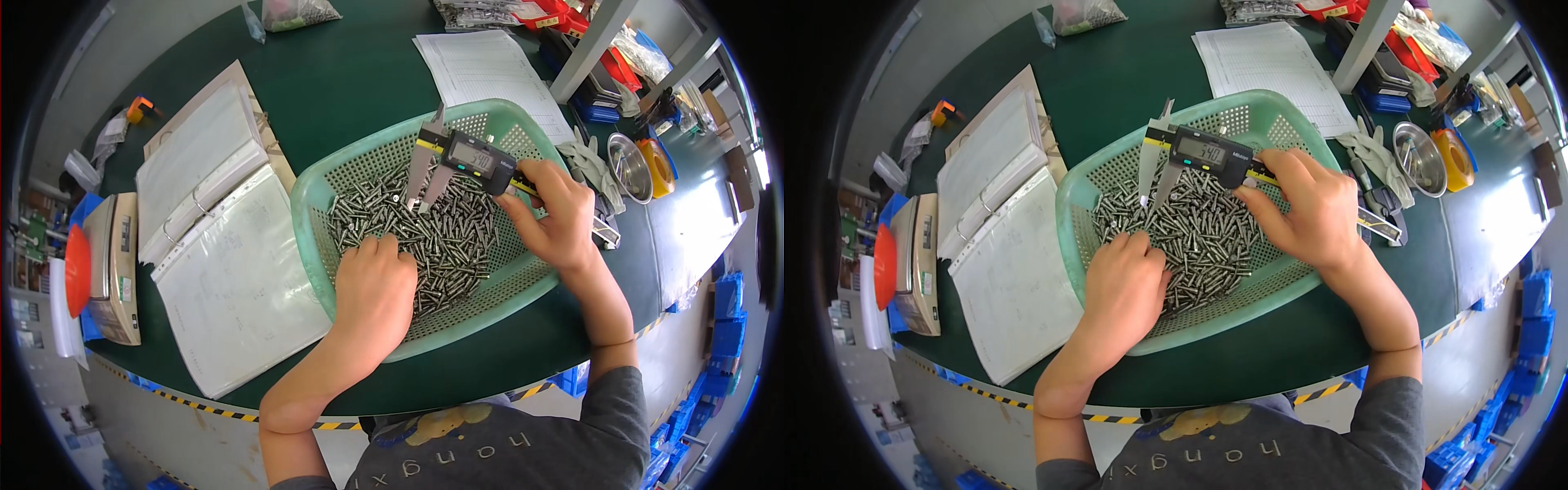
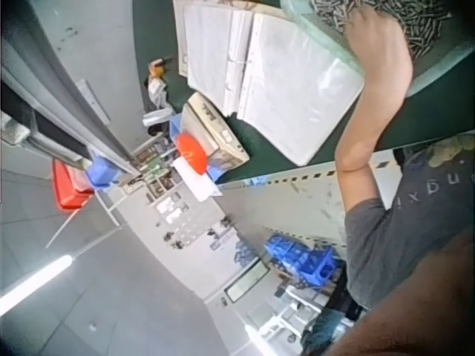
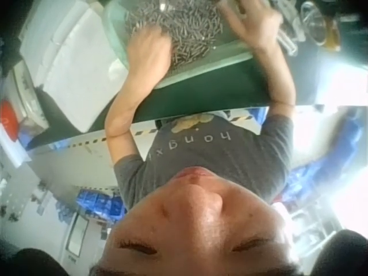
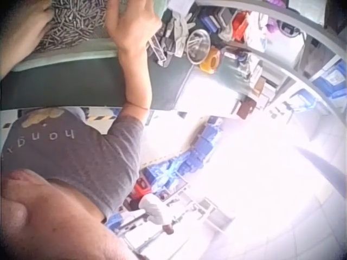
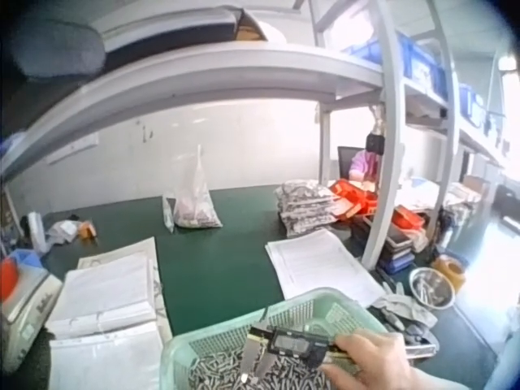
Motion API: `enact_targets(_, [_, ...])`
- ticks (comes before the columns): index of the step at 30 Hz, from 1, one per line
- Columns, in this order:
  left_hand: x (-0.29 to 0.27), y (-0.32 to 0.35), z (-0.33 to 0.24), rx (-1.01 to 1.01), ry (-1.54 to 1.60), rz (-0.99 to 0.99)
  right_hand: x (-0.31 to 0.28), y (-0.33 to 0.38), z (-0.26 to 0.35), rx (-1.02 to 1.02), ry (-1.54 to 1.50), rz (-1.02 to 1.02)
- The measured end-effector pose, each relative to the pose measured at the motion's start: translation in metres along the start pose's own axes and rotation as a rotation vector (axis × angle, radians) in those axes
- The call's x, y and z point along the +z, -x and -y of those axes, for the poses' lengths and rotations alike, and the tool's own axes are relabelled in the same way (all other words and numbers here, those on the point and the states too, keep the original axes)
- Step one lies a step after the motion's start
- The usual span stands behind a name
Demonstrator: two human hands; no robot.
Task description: Measuring small metal components with a digital caliper for quality control.
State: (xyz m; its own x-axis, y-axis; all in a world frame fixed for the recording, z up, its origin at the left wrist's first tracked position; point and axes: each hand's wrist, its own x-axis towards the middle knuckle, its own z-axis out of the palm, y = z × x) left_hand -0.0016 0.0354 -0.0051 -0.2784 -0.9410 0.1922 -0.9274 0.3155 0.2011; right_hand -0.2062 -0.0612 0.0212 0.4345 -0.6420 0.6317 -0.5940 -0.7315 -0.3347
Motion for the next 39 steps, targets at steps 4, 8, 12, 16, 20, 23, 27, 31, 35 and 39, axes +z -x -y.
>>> enact_targets(4, [-0.001,-0.003,-0.003,-0.021,0.163,-0.066,-0.001,0.001,0.0,-0.031,-0.013,-0.009])
enact_targets(8, [-0.006,-0.008,0.002,-0.216,0.849,-0.154,-0.001,0.002,-0.001,-0.018,-0.064,-0.026])
enact_targets(12, [-0.002,-0.007,0.012,-0.307,1.355,-0.198,-0.003,0.002,0.0,-0.034,-0.067,-0.03])
enact_targets(16, [-0.004,-0.006,0.017,-0.316,1.434,-0.251,-0.002,0.002,-0.001,-0.02,-0.112,-0.018])
enact_targets(20, [-0.006,-0.005,0.017,-0.326,1.481,-0.254,-0.002,0.001,-0.001,-0.052,-0.106,-0.036])
enact_targets(23, [-0.009,-0.008,0.018,-0.382,1.612,-0.285,-0.003,0.002,-0.001,-0.08,-0.086,-0.02])
enact_targets(27, [-0.008,-0.006,0.022,-0.391,1.761,-0.169,-0.004,0.002,-0.001,-0.119,-0.084,0.001])
enact_targets(31, [-0.006,-0.005,0.028,-0.357,1.934,-0.113,-0.004,0.001,-0.001,-0.157,-0.084,0.019])
enact_targets(35, [-0.006,-0.007,0.03,-0.311,1.984,-0.094,-0.004,0.001,0.0,-0.204,-0.063,0.031])
enact_targets(39, [-0.004,-0.007,0.033,-0.222,2.095,0.03,-0.004,0.001,0.001,-0.232,-0.059,0.042])
